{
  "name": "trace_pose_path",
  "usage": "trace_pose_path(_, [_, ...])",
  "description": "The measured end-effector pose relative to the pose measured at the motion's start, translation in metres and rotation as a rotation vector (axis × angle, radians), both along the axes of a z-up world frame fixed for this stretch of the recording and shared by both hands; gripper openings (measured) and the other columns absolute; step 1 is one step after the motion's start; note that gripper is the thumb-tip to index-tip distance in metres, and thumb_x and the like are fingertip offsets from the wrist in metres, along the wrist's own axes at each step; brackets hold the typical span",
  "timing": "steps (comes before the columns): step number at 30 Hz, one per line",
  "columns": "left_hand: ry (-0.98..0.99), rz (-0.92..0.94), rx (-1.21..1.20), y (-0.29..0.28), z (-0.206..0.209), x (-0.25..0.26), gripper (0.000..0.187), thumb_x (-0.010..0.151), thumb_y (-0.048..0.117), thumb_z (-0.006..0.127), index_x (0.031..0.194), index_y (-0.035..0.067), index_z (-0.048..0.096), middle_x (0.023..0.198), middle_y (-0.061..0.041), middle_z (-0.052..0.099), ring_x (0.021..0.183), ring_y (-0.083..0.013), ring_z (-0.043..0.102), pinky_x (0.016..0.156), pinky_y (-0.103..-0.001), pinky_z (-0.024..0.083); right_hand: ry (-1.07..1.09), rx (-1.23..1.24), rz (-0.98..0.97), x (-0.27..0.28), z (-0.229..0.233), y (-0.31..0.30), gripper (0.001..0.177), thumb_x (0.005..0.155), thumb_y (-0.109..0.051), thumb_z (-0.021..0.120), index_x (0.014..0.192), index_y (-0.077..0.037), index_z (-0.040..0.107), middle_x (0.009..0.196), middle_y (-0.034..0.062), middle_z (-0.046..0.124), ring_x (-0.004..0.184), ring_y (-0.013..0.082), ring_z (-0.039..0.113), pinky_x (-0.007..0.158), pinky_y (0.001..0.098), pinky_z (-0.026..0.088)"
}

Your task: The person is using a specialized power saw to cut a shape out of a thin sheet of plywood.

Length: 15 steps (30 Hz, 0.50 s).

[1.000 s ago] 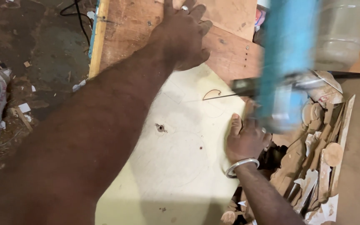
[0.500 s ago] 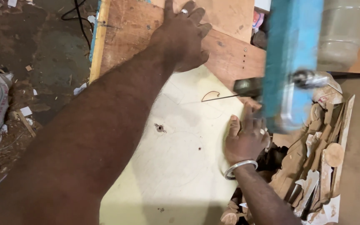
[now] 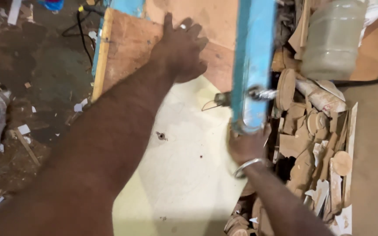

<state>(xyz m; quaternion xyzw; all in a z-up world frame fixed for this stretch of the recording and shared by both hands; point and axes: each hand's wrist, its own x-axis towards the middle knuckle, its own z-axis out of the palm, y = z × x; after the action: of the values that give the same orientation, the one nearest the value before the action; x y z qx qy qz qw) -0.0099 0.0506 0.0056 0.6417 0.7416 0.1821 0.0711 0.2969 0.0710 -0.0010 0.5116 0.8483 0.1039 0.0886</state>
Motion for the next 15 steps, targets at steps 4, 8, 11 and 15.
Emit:
trace_pose_path(4, [0.017,-0.001,0.027,-0.002,-0.001,-0.001,0.065,0.092,0.051,0.057,0.143,0.012,0.056,0.152,-0.017,0.044,0.146,-0.0344,0.031,0.117,-0.069,0.009,0.095,0.067,0.333,-0.056,0.043,0.025,0.054,0.100,-0.040,0.050,0.149,-0.017,0.051,0.152,0.0191,0.050,0.143,0.0369,0.040,0.120,0.0624,0.024])
trace_pose_path(8, [0.026,0.009,0.005,0.001,0.000,-0.002,0.065,0.092,0.051,0.057,0.143,0.012,0.055,0.151,-0.016,0.046,0.146,-0.0344,0.032,0.117,-0.069,0.010,0.234,0.098,0.568,-0.048,0.002,0.060,0.054,0.103,-0.037,0.055,0.154,-0.022,0.046,0.158,0.0122,0.047,0.150,0.0322,0.036,0.123,0.0546,0.032])
trace_pose_path(11, [0.016,-0.009,0.008,-0.001,-0.004,-0.003,0.063,0.093,0.050,0.056,0.141,0.009,0.057,0.150,-0.018,0.048,0.147,-0.0355,0.032,0.117,-0.070,0.011,0.336,0.117,0.747,-0.038,-0.029,0.083,0.055,0.105,-0.035,0.058,0.157,-0.025,0.043,0.163,0.0070,0.045,0.155,0.0287,0.033,0.125,0.0490,0.037])
trace_pose_path(15, [0.053,0.015,0.067,0.000,-0.003,-0.001,0.064,0.093,0.050,0.056,0.142,0.009,0.056,0.146,-0.019,0.050,0.144,-0.0384,0.035,0.117,-0.069,0.010,0.838,-0.532,0.870,-0.041,-0.041,0.093,0.058,0.107,-0.032,0.061,0.160,-0.022,0.041,0.164,0.0073,0.045,0.150,0.0279,0.038,0.123,0.0434,0.043])
